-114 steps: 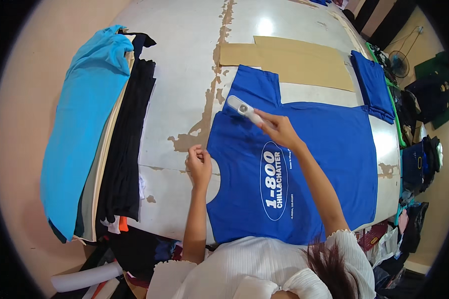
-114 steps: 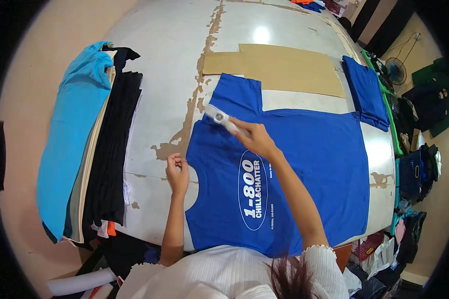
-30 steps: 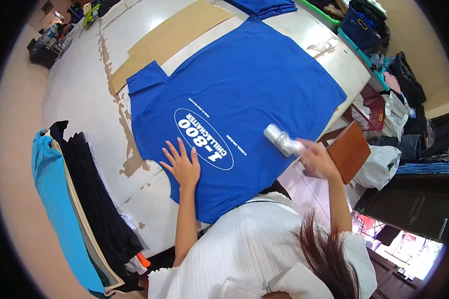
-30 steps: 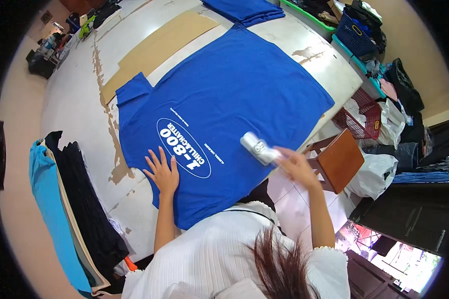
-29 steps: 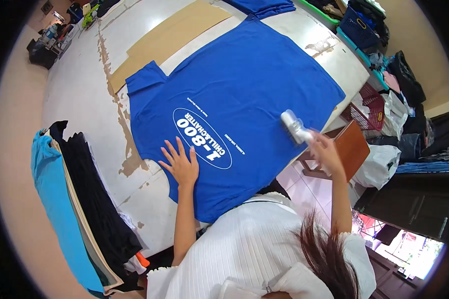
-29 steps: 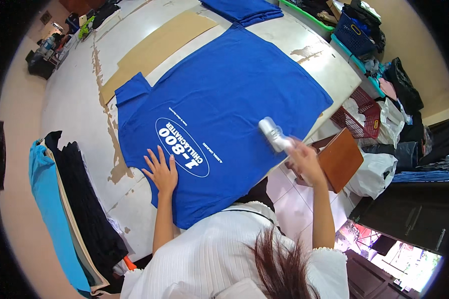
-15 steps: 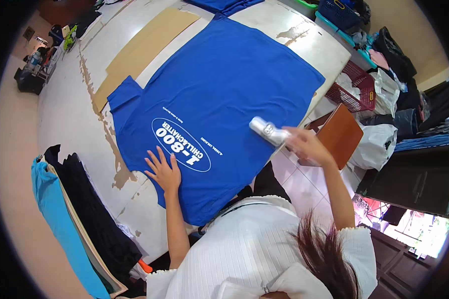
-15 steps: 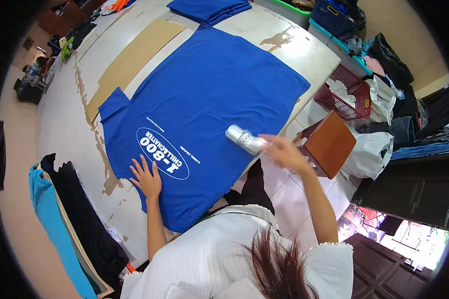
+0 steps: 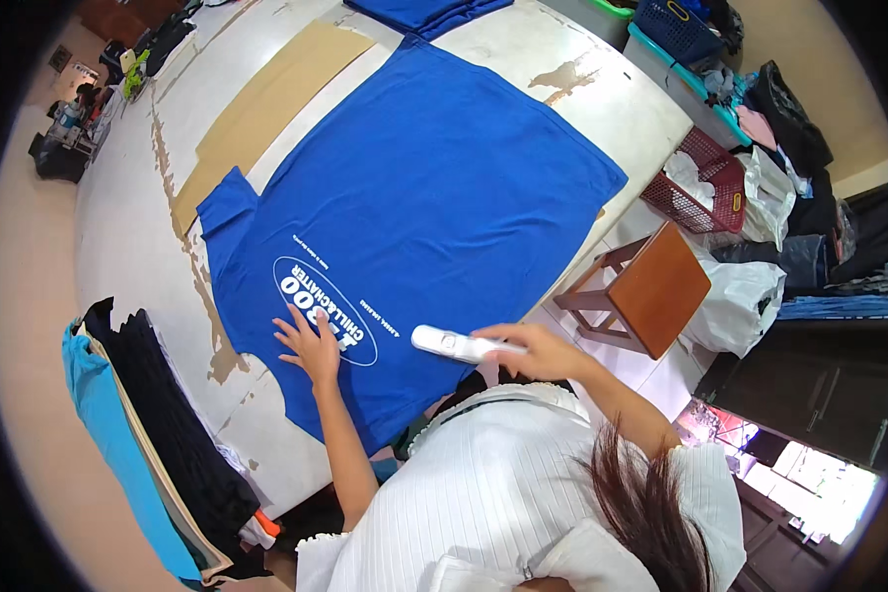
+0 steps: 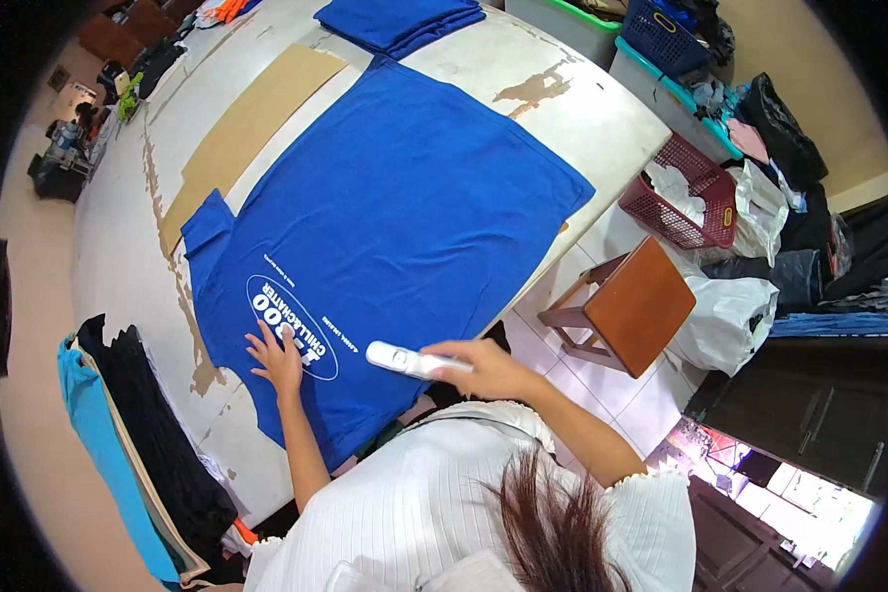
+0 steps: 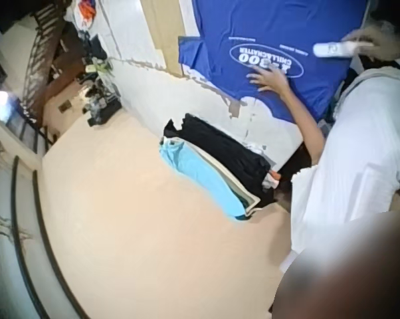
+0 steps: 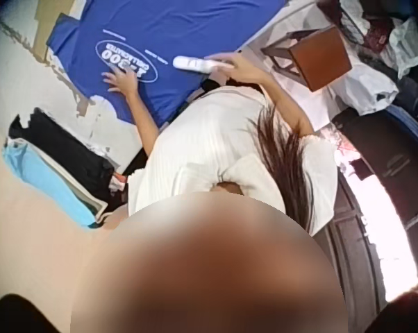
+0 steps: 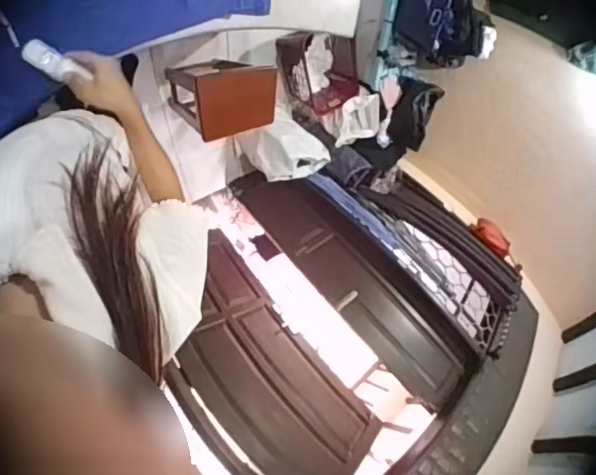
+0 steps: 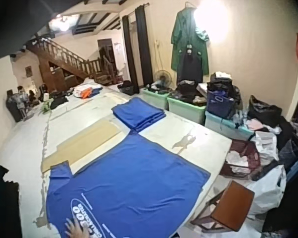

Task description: Lint rolling a blue t-shirt on a work table.

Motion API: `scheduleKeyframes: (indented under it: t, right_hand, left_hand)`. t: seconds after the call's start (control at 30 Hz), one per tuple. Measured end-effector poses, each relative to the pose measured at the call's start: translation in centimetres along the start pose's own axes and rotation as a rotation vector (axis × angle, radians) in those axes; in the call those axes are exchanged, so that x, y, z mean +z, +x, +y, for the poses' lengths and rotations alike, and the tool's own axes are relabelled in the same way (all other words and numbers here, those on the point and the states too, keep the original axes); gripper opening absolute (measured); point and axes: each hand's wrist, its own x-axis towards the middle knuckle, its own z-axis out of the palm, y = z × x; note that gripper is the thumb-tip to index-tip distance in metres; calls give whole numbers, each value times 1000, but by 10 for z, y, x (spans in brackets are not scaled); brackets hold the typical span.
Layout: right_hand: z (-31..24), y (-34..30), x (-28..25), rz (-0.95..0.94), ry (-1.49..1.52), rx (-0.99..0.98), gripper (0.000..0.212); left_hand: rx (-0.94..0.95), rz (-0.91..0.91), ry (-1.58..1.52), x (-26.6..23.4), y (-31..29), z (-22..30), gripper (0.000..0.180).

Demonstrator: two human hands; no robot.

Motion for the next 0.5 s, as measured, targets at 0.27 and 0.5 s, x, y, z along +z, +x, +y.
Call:
scheduleKeyframes:
  t: [0.27,0.5]
  right_hand:
    - [41,-11,-194,969,210,248,41]
    - [-13,55,-52,111,102,29,37]
  left_hand:
    - [-70,144,160,15,-5,9,60]
    - [-93,180,194,19,-4,3,57]
